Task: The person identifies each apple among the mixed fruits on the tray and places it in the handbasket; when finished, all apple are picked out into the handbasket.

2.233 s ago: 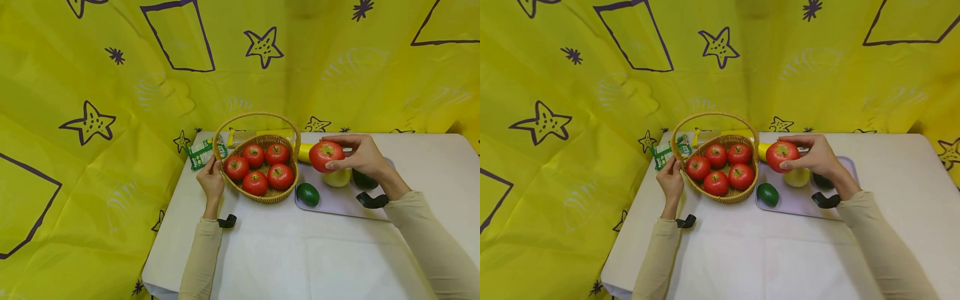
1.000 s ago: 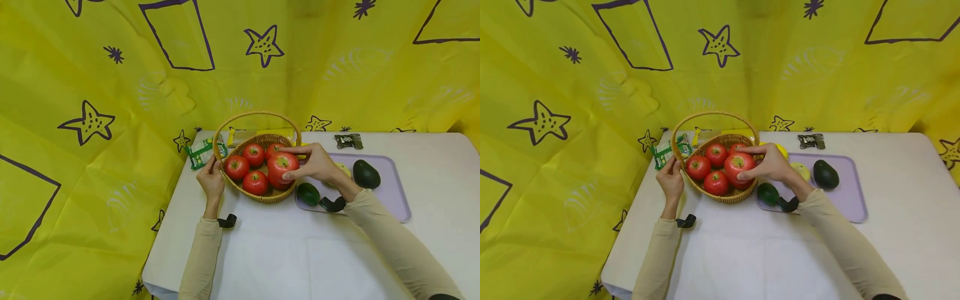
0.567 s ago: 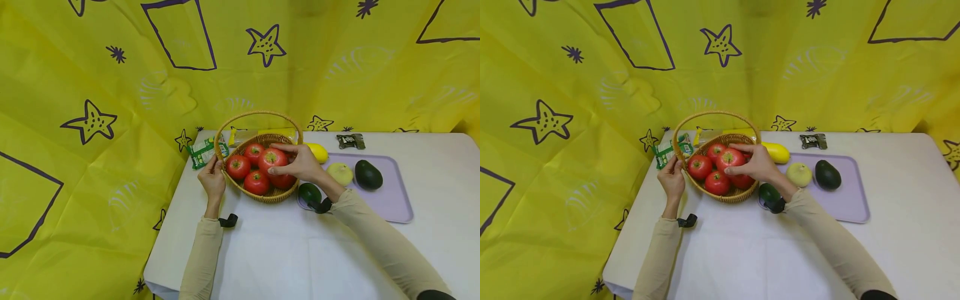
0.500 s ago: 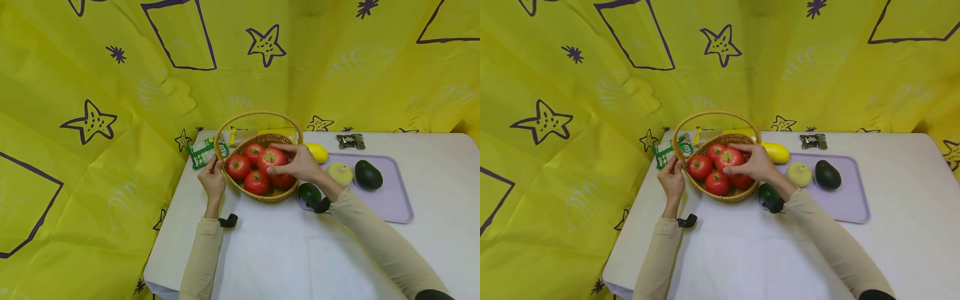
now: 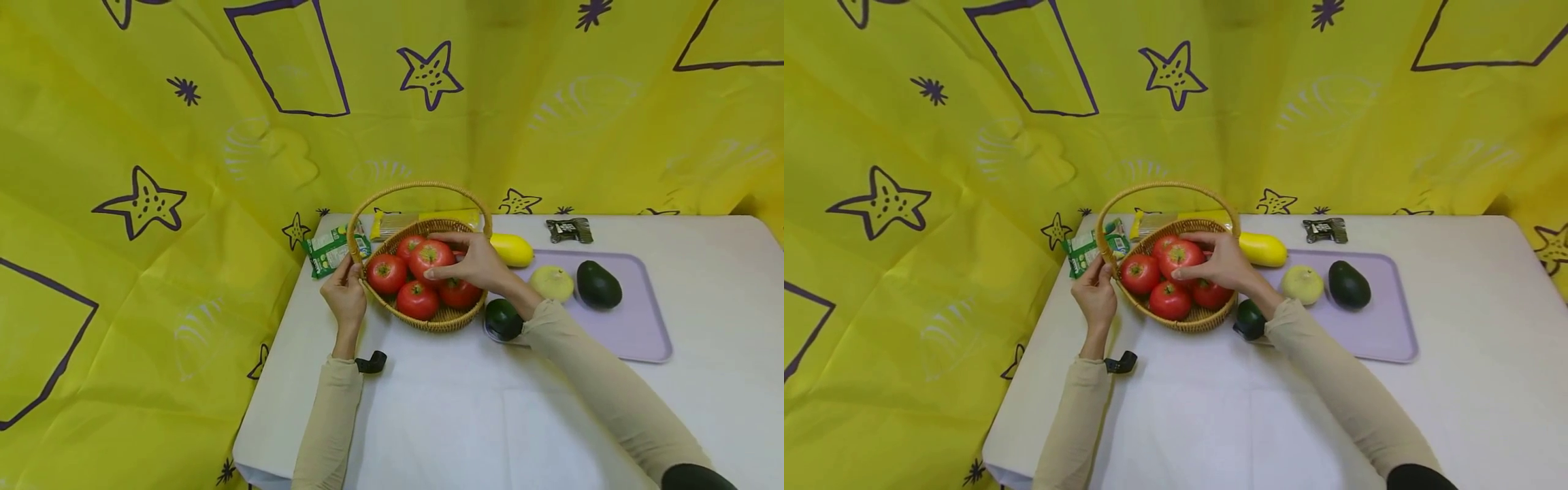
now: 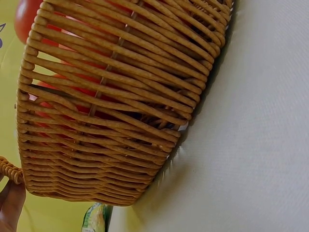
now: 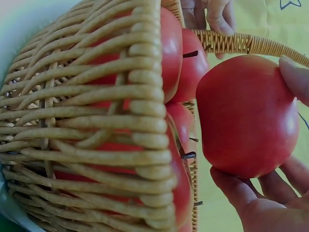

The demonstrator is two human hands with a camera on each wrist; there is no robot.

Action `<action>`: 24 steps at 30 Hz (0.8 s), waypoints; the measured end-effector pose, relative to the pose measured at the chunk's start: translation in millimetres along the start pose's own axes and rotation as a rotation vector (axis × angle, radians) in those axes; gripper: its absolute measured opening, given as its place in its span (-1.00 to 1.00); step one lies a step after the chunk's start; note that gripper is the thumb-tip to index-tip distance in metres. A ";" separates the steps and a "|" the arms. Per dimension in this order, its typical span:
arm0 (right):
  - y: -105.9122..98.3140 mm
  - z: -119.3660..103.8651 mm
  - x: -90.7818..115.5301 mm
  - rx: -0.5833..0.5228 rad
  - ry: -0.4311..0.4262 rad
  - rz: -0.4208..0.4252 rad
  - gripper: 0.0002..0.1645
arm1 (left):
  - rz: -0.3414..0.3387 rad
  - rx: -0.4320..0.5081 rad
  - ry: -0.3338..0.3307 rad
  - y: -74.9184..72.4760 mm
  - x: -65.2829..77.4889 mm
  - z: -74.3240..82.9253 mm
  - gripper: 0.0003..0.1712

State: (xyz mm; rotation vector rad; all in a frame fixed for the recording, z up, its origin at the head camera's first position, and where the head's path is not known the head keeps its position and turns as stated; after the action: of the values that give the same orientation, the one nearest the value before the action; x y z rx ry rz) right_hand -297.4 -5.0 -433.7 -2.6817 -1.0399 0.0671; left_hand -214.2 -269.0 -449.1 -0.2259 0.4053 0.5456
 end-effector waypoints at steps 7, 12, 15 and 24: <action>5.3 2.8 -5.2 0.018 0.001 -0.009 -0.08 | -0.005 0.011 0.009 -2.6 1.1 -1.9 -0.66; 4.4 6.0 -9.2 0.017 0.001 -0.004 -0.11 | -0.006 0.020 0.025 -3.1 0.5 -2.0 -0.67; 4.6 8.1 -12.3 0.002 0.008 -0.011 -0.11 | -0.007 0.024 0.032 -2.6 -0.2 -1.7 -0.67; 3.5 19.2 -15.9 -0.023 0.026 -0.027 -0.11 | -0.008 0.016 0.033 -1.4 1.3 -0.9 -0.66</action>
State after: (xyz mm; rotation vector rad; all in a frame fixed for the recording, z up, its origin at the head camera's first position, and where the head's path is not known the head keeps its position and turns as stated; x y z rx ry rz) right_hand -309.5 -13.7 -453.9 -2.6813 -1.0752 0.0151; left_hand -212.7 -269.8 -450.3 -0.2217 0.4404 0.5313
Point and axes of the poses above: each hand's wrist, its own x-axis away from the middle knuckle, its own y-axis out of the palm, z = x × y, the point moved 9 cm from there along -x, towards the middle knuckle, and after that the axes turned 10 degrees about -z, right-handed, at the moved point
